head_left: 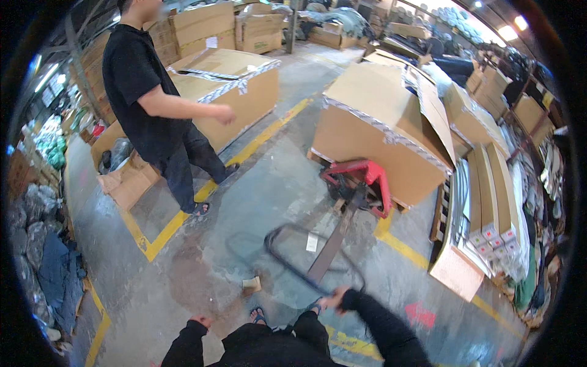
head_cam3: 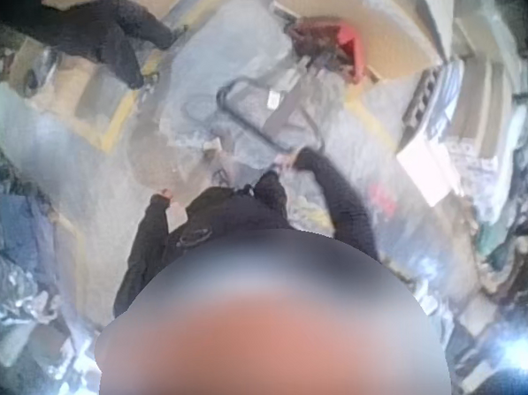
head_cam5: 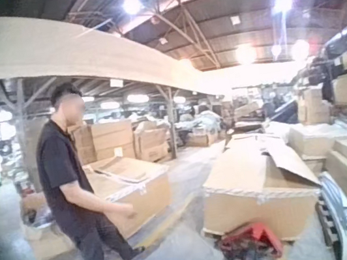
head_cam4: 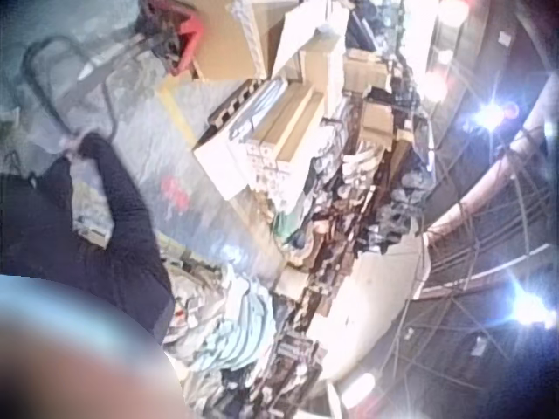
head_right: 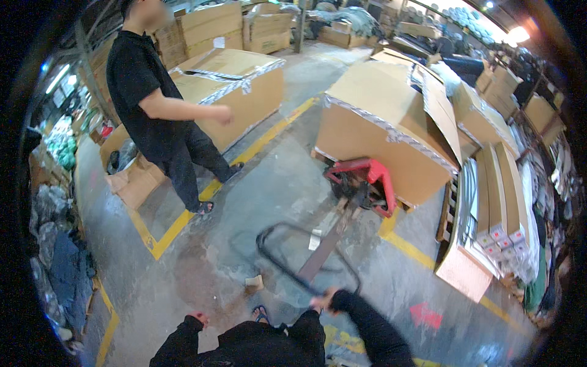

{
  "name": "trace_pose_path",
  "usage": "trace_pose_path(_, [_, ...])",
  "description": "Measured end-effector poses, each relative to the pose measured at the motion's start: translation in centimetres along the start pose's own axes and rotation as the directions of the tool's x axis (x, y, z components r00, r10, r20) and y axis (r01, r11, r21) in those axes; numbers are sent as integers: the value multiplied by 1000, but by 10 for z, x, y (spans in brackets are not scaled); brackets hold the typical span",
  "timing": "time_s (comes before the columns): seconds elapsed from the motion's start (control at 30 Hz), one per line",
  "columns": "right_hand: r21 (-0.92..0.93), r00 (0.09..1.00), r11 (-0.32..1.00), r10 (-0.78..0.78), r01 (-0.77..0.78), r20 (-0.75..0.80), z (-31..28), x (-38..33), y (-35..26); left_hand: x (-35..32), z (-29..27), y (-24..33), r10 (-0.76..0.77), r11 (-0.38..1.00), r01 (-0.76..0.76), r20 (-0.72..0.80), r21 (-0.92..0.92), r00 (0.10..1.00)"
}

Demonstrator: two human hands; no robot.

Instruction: The person uses a manual pallet jack to lift and move a large cardboard box across a warehouse floor. They position the jack under the box, lift it, and pull it to a new location while another person assists by guiding the box.

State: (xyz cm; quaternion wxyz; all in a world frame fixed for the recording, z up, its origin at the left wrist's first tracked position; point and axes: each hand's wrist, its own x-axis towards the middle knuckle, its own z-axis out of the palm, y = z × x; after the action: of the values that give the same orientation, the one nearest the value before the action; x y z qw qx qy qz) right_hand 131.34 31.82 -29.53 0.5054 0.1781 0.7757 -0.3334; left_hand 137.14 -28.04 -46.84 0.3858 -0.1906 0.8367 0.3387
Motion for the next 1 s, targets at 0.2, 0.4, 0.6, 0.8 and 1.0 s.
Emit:
trace_pose_path(0.2, [82,303,634,-248,769,-920,-302,-146,-24,14,18,104,265,964,-263,-85,36,961])
trace_pose_path(0.4, [-391,785,822,-540,414,-305,-189,-94,-24,-37,24,229,537,841,-541,-96,-17,838])
trace_pose_path(0.6, [-263,925,963,-152,59,-348,132,52,9,-75,-12,324,807,579,-762,-73,290,586])
trace_pose_path(0.8, [-79,812,900,-421,428,-403,-113,-70,34,-88,-37,573,976,-120,-765,-66,632,-207])
trace_pose_path(1.0, [-366,545,901,-432,232,-719,-254,-185,-5,-77,9,731,917,23,-838,-346,545,-200])
